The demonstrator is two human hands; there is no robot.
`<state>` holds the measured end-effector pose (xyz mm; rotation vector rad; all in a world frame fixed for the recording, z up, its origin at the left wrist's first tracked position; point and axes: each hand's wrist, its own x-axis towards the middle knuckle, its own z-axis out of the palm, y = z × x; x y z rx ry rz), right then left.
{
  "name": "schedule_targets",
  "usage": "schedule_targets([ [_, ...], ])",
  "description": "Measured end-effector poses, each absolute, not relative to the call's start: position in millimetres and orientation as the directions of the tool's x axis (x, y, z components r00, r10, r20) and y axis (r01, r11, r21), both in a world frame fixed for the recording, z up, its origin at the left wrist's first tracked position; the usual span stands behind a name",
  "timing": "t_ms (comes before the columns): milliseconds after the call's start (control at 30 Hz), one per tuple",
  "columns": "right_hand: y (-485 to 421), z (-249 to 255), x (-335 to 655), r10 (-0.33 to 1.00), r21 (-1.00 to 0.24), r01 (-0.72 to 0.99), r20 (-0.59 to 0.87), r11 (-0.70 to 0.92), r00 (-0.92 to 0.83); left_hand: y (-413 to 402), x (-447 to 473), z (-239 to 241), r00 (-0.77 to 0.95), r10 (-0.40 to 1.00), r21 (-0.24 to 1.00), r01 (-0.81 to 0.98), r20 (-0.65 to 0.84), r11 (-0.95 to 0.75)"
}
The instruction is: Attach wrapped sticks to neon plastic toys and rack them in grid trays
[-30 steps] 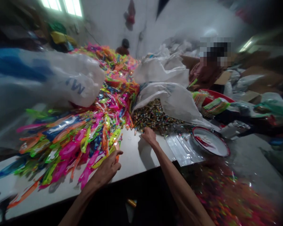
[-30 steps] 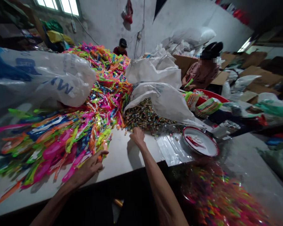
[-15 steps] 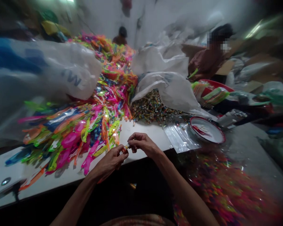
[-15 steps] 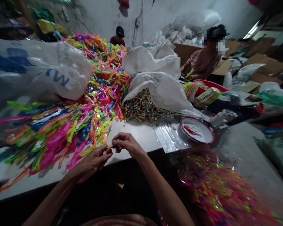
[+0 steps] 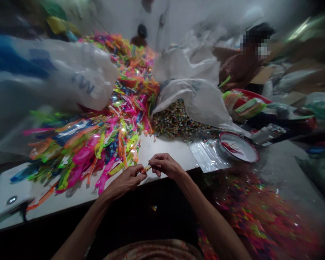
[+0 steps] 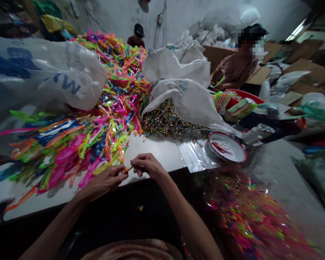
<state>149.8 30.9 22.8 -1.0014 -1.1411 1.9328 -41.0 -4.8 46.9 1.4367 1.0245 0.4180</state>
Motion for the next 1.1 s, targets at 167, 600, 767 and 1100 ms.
schedule_targets([
  [167, 29.8, 20.4, 147.5, 0.838, -0.899, -0.186, -0.272, -0.396, -0.472, -4.6, -43.8, 37.9, 0.573, 0.752, 0.942, 0.267, -0.325, 0.203],
  [600, 23.4, 35.9, 141.4, 0.852, -0.965, -0.037, -0.21, -0.259, -0.48, -0.5, -45.0, 37.9, 0.52, 0.8, 0.91, 0.408, -0.299, 0.075],
  [767, 42.7, 33.5, 135.1, 0.84, -0.973, -0.029, -0.183, -0.23, -0.51, 13.2, -55.1, 47.0, 0.452, 0.881, 0.714, 0.663, -0.143, -0.224],
  [1100, 187.6, 12.9, 117.4, 0.992, -0.481, 0.874, 0.06, -0.07, 0.113, 54.5, -91.9, 58.2, 0.01, 0.802, 0.138, 0.984, 0.597, -0.115],
])
